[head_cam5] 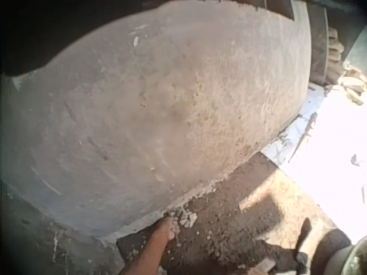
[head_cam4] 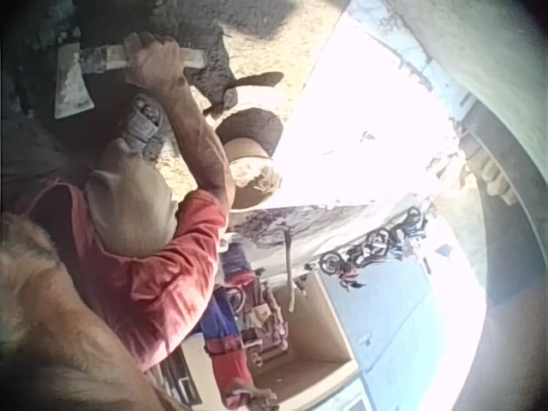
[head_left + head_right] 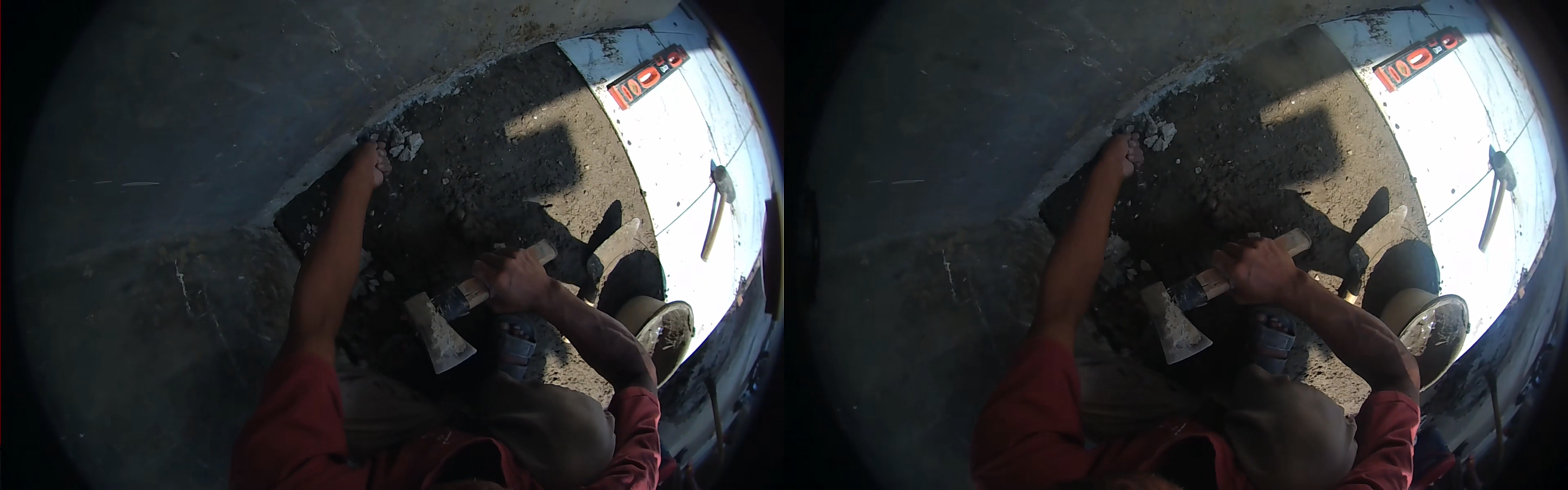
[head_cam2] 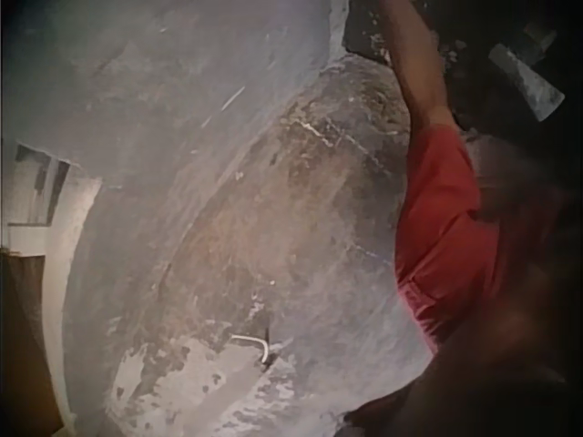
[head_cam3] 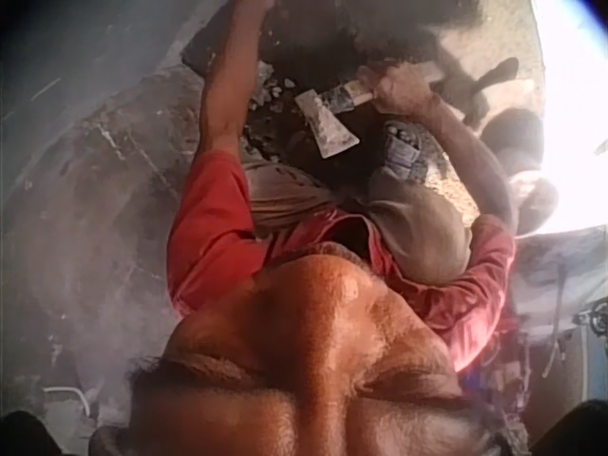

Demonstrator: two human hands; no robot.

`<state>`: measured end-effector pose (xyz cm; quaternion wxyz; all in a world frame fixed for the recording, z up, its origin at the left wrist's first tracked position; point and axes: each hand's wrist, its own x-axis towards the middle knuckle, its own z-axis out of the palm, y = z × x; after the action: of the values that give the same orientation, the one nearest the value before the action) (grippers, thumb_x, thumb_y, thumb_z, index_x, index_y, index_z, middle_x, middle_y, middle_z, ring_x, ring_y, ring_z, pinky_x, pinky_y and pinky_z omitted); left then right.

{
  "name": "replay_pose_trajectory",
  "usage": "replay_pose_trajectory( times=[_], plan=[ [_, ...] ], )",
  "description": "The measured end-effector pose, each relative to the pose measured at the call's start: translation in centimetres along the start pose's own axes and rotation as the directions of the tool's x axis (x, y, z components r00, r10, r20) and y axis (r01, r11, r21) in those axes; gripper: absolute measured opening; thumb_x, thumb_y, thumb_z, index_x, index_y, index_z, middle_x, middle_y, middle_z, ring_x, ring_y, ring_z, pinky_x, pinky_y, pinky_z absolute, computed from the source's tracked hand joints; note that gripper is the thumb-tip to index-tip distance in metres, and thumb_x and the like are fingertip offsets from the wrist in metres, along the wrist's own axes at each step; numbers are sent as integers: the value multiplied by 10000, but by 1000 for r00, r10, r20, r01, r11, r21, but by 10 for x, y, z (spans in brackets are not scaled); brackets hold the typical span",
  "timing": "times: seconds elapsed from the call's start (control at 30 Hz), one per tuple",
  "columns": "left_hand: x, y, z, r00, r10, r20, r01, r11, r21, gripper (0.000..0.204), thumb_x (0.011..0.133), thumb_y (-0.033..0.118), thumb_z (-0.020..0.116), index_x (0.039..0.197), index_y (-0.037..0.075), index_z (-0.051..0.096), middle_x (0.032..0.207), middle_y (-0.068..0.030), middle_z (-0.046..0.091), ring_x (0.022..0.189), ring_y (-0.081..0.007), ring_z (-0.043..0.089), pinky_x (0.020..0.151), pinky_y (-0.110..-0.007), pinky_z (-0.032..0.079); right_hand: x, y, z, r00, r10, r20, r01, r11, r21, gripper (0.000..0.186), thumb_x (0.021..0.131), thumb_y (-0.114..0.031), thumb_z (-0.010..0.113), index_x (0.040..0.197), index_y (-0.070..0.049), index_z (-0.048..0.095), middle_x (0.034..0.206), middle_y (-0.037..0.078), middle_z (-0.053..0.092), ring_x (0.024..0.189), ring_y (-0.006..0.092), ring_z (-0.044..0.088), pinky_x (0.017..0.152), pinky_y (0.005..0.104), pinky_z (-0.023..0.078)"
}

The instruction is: The person prepares a floor section by using a small axe to break up old material and a trowel to spread and level wet mortar before placing a white tile and tapping it into place with a rubber mallet.

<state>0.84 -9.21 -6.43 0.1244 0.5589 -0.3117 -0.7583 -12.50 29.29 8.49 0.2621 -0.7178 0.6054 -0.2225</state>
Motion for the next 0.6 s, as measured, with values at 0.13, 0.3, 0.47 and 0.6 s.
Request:
replay_pose_trajectory(
  times=[0.13,0.3,0.47,0.6],
  plan=[
    [-33,-42,95,988,-87,124,79,994,69,228,971,250,413,900,49,493,581,16,377,440,-89,314,399,-248,258,-37,27,7,984,175,17,-174,982,-68,336,624,-134,652,940,-65,561,868,112,608,802,327,633,637,422,532],
    [-65,-26,82,997,49,55,-49,999,2,253,977,293,418,909,62,495,584,18,379,441,-95,305,406,-252,255,-27,20,0,979,203,17,-201,978,-62,318,622,-140,647,914,-66,547,877,115,611,817,335,632,655,435,528],
    [-68,-29,91,997,70,14,-69,995,-76,227,974,284,423,903,79,490,584,13,382,444,-98,314,411,-255,256,-19,28,-1,977,212,35,-209,975,-82,313,618,-142,648,903,-63,547,888,113,613,828,337,632,655,440,525],
    [-62,-33,99,997,73,-6,-73,989,-132,194,970,247,417,858,98,470,570,7,372,431,-98,323,399,-261,246,12,55,-9,991,136,-1,-134,976,-173,333,620,-147,653,929,-71,556,886,109,610,827,319,637,652,441,522]
  ],
)
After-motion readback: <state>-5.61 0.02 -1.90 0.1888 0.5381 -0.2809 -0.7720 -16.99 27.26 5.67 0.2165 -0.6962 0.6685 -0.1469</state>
